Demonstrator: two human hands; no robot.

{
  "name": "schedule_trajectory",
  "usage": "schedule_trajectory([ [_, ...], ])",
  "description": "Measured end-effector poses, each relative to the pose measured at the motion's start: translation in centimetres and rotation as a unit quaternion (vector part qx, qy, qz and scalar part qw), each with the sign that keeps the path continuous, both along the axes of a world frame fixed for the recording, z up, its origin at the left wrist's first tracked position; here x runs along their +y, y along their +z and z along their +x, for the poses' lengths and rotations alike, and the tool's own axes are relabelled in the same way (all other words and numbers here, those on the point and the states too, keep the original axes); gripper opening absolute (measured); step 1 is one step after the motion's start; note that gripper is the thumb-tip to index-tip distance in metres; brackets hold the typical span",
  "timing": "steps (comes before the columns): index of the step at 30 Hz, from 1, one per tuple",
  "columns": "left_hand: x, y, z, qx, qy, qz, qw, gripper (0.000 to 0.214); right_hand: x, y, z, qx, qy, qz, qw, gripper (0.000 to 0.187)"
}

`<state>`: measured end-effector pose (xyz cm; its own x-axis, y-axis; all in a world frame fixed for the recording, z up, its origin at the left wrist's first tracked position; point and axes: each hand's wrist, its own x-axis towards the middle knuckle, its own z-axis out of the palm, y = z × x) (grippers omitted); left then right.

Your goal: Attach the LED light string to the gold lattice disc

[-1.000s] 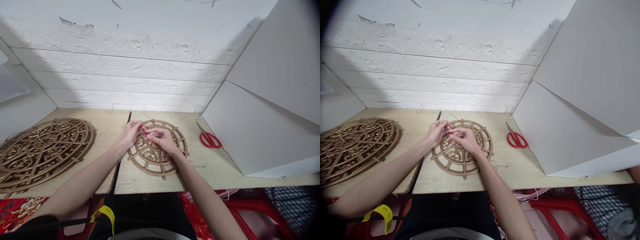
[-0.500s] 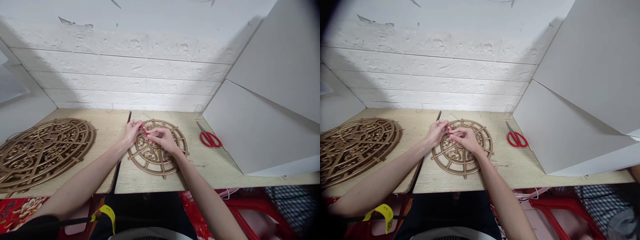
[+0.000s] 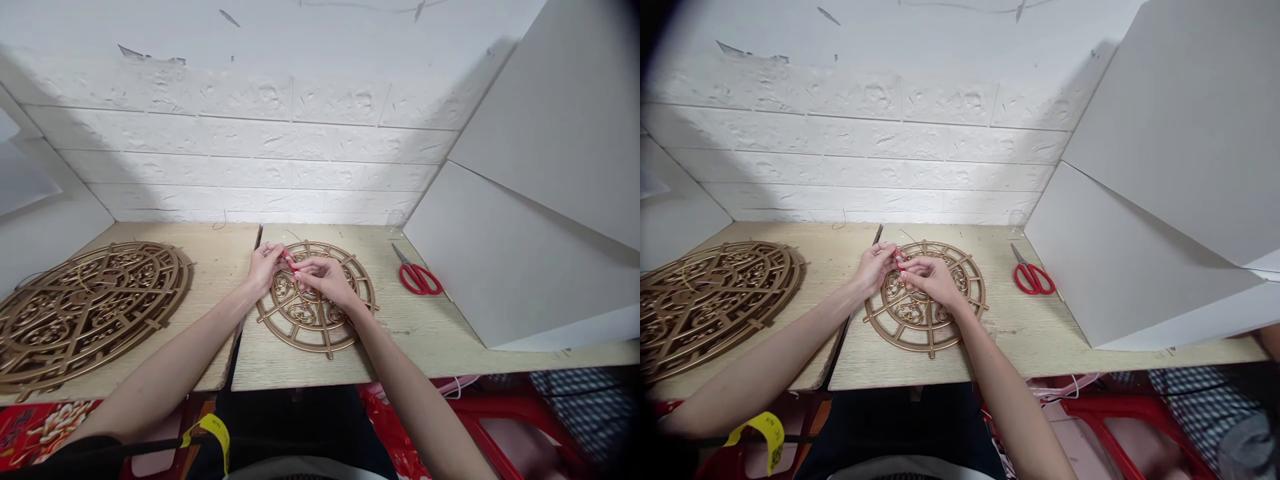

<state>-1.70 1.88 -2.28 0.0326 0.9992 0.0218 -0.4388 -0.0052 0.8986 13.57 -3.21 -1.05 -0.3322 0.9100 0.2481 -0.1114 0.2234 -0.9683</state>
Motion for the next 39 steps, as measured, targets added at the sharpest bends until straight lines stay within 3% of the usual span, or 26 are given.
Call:
schedule_trajectory([
  [39, -0.1, 0.28, 0.12, 0.002, 0.001, -0.007, 1.0, 0.019, 0.28, -0.32, 0.13, -0.013, 0.011, 0.009, 1.0, 0.033],
])
